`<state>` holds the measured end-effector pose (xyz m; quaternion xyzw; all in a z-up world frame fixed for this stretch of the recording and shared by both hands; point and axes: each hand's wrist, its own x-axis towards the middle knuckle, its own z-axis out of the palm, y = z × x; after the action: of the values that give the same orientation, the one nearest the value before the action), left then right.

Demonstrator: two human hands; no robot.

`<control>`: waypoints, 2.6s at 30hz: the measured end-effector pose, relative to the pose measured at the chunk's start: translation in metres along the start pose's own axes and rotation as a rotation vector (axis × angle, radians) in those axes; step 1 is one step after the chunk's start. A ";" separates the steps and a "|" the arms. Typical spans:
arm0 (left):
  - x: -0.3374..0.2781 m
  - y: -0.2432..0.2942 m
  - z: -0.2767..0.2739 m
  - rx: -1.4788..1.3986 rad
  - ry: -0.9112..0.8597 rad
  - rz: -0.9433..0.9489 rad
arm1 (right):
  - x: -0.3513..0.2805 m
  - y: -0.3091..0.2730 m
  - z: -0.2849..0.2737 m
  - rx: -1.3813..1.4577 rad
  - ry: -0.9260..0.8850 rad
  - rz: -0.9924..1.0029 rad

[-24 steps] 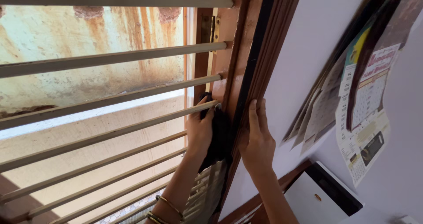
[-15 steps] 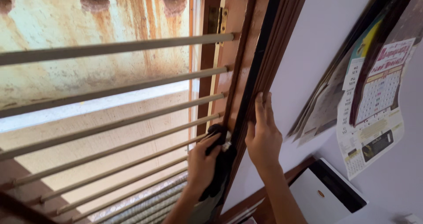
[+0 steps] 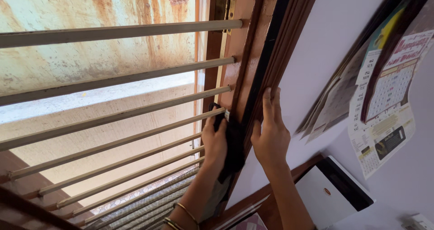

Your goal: The person wipes the wooden window frame and metal bars with a black cloth. They then remove a black mesh screen from the frame, wipe the frame again, and reattach the screen.

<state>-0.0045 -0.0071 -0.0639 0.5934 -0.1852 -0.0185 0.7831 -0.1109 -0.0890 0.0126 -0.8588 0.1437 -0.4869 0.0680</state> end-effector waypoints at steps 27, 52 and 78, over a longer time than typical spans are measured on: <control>0.006 -0.003 -0.033 0.168 -0.253 0.079 | -0.121 0.044 0.076 0.552 -0.233 0.569; -0.079 -0.008 -0.051 -0.085 -0.089 -0.254 | -0.056 0.001 0.025 0.351 -0.053 0.291; -0.031 -0.032 -0.031 -0.138 -0.193 -0.359 | -0.064 0.013 0.022 0.244 -0.176 0.250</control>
<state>-0.0171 0.0195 -0.1094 0.5571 -0.1489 -0.2269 0.7848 -0.1254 -0.0824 -0.0541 -0.8589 0.1829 -0.4115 0.2439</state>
